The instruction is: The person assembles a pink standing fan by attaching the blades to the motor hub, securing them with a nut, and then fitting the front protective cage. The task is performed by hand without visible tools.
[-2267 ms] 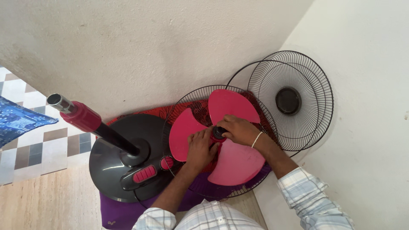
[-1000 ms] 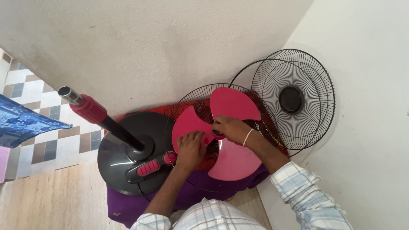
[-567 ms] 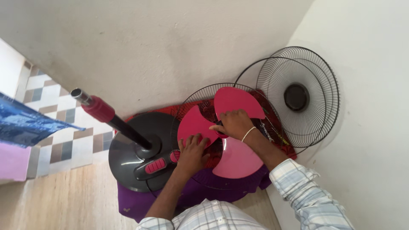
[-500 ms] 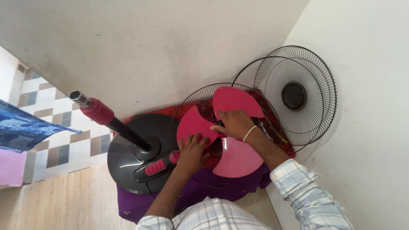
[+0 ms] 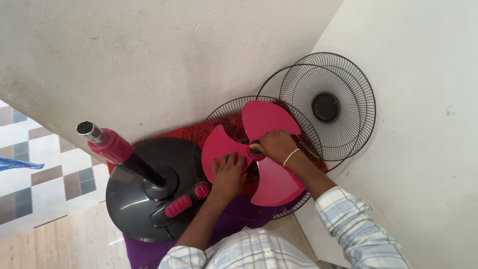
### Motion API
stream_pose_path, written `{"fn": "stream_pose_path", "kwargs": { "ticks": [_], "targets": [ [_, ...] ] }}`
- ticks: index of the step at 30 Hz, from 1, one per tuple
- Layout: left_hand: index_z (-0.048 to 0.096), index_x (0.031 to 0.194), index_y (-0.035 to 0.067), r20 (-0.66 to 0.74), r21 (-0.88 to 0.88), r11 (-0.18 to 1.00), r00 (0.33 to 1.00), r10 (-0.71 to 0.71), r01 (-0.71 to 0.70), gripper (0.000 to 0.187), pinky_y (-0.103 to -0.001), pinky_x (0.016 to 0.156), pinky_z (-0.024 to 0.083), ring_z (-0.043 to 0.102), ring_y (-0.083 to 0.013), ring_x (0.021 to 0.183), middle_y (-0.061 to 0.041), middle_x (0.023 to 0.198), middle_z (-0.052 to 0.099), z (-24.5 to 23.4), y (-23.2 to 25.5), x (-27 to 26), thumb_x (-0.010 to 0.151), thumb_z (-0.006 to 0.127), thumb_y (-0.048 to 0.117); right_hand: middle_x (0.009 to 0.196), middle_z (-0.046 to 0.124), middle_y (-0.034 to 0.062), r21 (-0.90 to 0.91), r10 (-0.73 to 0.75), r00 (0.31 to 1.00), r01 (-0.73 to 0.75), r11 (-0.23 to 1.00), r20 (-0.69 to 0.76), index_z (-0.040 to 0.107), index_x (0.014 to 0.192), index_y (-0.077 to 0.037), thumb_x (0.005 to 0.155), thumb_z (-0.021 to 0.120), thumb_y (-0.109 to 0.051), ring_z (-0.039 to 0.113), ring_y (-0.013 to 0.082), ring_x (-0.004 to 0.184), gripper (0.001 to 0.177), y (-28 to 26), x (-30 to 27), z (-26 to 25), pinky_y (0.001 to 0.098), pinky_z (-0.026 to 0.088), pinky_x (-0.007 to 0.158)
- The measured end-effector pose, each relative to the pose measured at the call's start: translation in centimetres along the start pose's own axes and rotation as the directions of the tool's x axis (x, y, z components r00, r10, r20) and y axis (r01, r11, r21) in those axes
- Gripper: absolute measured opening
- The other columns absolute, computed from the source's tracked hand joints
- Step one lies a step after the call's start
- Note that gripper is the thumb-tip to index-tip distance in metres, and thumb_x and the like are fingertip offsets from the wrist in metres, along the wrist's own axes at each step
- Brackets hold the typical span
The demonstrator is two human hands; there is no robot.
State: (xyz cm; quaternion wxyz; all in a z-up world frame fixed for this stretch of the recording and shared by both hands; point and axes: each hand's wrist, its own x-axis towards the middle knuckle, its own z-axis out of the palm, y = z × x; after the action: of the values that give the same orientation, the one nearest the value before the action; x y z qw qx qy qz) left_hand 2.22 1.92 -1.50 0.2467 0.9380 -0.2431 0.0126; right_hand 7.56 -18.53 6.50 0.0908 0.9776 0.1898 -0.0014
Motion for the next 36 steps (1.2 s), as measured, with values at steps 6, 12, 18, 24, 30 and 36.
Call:
{"fn": "stream_pose_path", "kwargs": {
  "ticks": [6, 12, 18, 24, 30, 36],
  "targets": [
    [0.055, 0.138, 0.011, 0.056, 0.003, 1.000, 0.998, 0.020, -0.020, 0.062, -0.069, 0.111, 0.025, 0.043, -0.0351, 0.136, -0.016, 0.145, 0.047, -0.1, -0.7, 1.2, 0.082, 0.079, 0.024, 0.086, 0.071, 0.0149, 0.157, 0.008, 0.994, 0.010, 0.988, -0.112, 0.065, 0.112, -0.008, 0.089, 0.063, -0.057, 0.070, 0.0354, 0.076, 0.055, 0.0, -0.6, -1.9, 0.0481, 0.056, 0.066],
    [0.054, 0.137, 0.010, 0.060, 0.006, 1.000, 0.998, 0.030, -0.031, 0.061, -0.071, 0.108, 0.026, 0.043, -0.0347, 0.137, -0.016, 0.145, 0.047, -0.2, -1.1, 1.8, 0.082, 0.078, 0.022, 0.097, 0.067, 0.0117, 0.256, -0.042, 0.992, 0.010, 0.967, 0.122, 0.059, 0.125, -0.017, 0.081, 0.078, -0.040, 0.069, 0.0323, 0.091, 0.053, -0.9, -0.7, -1.9, 0.0461, 0.056, 0.075],
    [0.056, 0.134, 0.008, 0.008, 0.038, 0.996, 0.996, 0.085, -0.085, 0.058, -0.067, 0.105, 0.032, 0.046, -0.0364, 0.133, -0.018, 0.144, 0.049, 0.2, -1.4, 1.6, 0.081, 0.075, 0.019, 0.098, 0.061, 0.0097, 0.332, 0.021, 1.000, -0.024, 0.943, 0.013, 0.067, 0.119, -0.016, 0.082, 0.080, -0.032, 0.066, 0.0294, 0.091, 0.043, -0.9, -1.4, -1.5, 0.0434, 0.056, 0.077],
    [0.056, 0.136, 0.007, -0.018, 0.092, 0.987, 0.991, 0.135, -0.133, 0.058, -0.066, 0.104, 0.034, 0.050, -0.0370, 0.128, -0.020, 0.143, 0.051, 0.5, -1.4, 0.8, 0.082, 0.073, 0.017, 0.102, 0.057, 0.0099, 0.432, 0.066, 0.996, -0.037, 0.901, -0.052, 0.070, 0.119, -0.013, 0.080, 0.079, -0.020, 0.063, 0.0290, 0.094, 0.041, -1.0, -2.0, -0.9, 0.0426, 0.054, 0.080],
    [0.052, 0.140, 0.007, 0.006, 0.093, 0.987, 0.991, 0.132, -0.132, 0.065, -0.069, 0.103, 0.033, 0.049, -0.0382, 0.129, -0.021, 0.144, 0.048, 0.7, -1.4, 0.4, 0.079, 0.073, 0.016, 0.104, 0.064, 0.0107, 0.280, 0.022, 0.991, 0.015, 0.960, -0.129, 0.068, 0.115, -0.007, 0.084, 0.076, -0.023, 0.066, 0.0294, 0.099, 0.035, -1.8, -1.7, 0.3, 0.0430, 0.056, 0.080],
    [0.051, 0.142, 0.007, 0.020, 0.112, 0.978, 0.985, 0.173, -0.174, 0.063, -0.067, 0.104, 0.034, 0.049, -0.0386, 0.128, -0.022, 0.145, 0.047, 0.7, -1.8, 0.2, 0.083, 0.072, 0.018, 0.083, 0.070, 0.0114, -0.061, 0.090, 0.995, -0.092, 0.994, -0.040, 0.071, 0.090, -0.005, 0.088, 0.069, -0.056, 0.071, 0.0278, 0.080, 0.051, -2.6, 0.1, 0.2, 0.0414, 0.058, 0.069]
  ]
}}
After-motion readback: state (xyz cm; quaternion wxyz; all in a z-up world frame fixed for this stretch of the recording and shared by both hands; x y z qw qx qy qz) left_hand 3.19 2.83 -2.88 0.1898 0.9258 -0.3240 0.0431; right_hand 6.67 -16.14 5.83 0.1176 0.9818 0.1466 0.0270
